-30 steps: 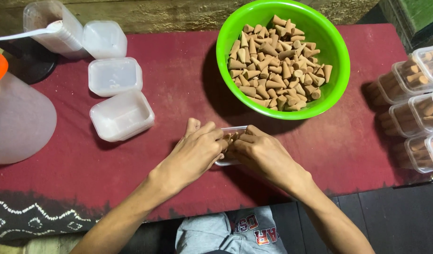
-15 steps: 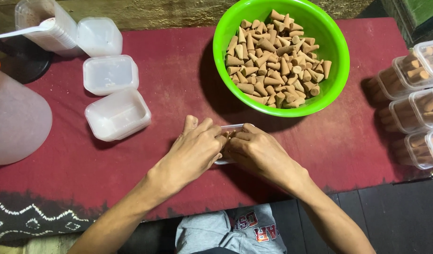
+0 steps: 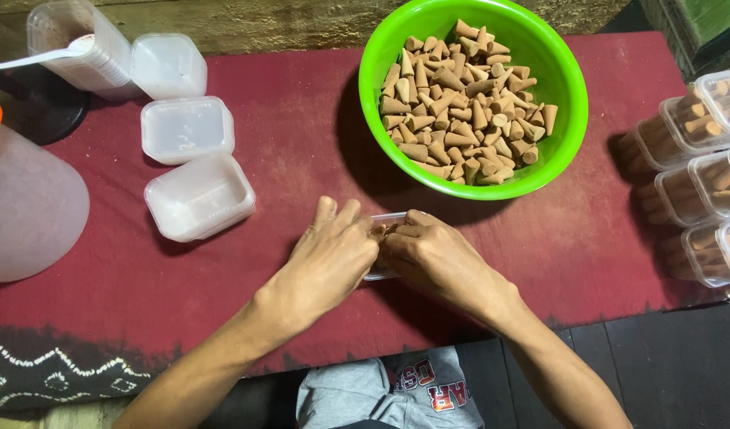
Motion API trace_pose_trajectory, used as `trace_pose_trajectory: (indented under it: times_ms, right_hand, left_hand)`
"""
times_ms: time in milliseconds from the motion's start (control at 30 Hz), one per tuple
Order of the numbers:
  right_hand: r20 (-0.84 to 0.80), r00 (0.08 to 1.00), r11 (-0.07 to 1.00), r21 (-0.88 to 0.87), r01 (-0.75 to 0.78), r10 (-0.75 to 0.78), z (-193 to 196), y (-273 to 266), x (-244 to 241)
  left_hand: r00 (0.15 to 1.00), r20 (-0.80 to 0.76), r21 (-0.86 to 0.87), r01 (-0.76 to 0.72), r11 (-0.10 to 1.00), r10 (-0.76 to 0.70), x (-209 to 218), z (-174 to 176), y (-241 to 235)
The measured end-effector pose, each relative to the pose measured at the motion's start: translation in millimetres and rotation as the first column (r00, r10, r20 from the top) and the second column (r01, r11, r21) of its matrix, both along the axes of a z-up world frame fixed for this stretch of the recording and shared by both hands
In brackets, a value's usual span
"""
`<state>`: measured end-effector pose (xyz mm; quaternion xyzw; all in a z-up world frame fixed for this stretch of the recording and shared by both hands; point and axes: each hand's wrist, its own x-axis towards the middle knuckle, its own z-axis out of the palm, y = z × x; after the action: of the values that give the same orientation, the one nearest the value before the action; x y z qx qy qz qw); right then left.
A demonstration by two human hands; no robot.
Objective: Packing incense cones from a large green bowl into small plastic containers.
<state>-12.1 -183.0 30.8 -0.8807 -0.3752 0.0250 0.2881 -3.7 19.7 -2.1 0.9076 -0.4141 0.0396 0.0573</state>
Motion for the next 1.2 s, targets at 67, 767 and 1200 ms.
trace_pose_trajectory:
  times_ms: [67, 767, 1200]
  right_hand:
    - [-0.005, 1.000, 1.000, -0.001, 0.005, -0.005, 1.4, -1.2, 0.6]
    - [0.153, 0.948, 0.961, 0.041, 0.275, -0.278, 107.6, -85.2, 45.5]
    - [-0.147, 0.885, 0.884, -0.240, 0.402, -0.442, 93.8, -76.8, 164.4]
  left_hand:
    - [1.000, 0.015, 0.009, -0.006, 1.000, 0.006, -1.2, 1.6, -0.7]
    - [0.992, 0.066, 0.032, -0.107, 0.994, 0.105, 59.4, 108.1, -9.5]
    - [0.962, -0.222, -0.121, -0.188, 0.975, 0.158, 172.6, 77.0, -44.4]
